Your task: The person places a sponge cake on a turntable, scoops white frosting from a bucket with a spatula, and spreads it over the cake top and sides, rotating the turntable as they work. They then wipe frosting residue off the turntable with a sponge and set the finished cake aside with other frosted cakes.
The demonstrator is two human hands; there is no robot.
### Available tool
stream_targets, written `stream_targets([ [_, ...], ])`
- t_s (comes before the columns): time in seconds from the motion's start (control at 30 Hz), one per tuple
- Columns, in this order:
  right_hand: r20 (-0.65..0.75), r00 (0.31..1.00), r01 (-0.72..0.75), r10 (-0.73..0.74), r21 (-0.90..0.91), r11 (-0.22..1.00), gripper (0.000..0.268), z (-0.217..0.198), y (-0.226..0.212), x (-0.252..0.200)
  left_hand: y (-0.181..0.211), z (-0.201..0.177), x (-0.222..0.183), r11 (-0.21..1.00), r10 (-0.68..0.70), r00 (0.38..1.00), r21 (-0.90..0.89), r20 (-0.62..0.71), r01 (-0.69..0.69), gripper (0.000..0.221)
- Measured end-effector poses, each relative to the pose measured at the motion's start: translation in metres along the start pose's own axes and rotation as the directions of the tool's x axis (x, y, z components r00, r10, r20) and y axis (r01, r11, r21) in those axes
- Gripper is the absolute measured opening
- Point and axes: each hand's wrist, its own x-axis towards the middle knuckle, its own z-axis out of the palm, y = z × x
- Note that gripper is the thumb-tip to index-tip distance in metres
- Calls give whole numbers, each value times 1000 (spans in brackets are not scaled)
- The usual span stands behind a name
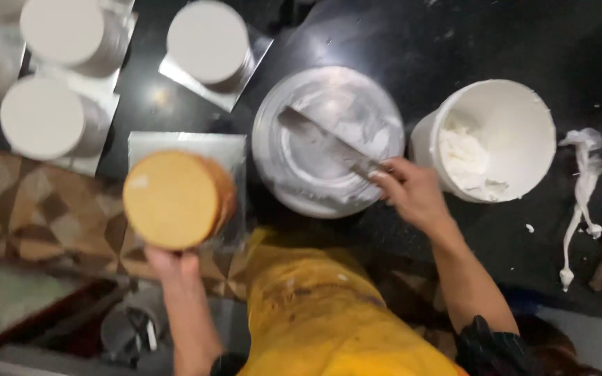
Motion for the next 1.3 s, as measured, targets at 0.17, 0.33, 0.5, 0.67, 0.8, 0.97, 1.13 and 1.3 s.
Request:
stream_targets([
  [0.17,-163,976,-145,141,-11,989,19,-13,41,-20,2,-21,7,995,-15,999,-95,-37,11,46],
  [0.33,-221,933,-230,283,239,943,19,-1,109,-41,-16,-61,69,998,-20,997,-68,-68,16,44],
  [0.5,-301,893,-238,336,319,917,18,20,108,-48,-71,-55,148,995,-94,990,-31,-109,91,35],
  [0.67,-332,882,-222,335,335,916,17,33,115,-59,-68,-3,141,993,-42,994,112,97,31,40],
  [0.8,-365,857,-249,364,325,912,18,33,124,-68,-41,-19,132,833,-211,977,521,-15,188,59],
  [0.97,-412,869,-267,275,78,961,20,12,104,-71,-2,-59,148,-358,-38,991,924,128,-134,74],
  [1.13,-400,877,-309,268,-40,950,23,-8,104,-63,-36,73,102,415,-35,939,860,342,-298,39],
  [1.3,-354,897,-337,264,-162,927,30,-19,104,-55,-105,174,77,291,20,717,682,697,-671,38],
])
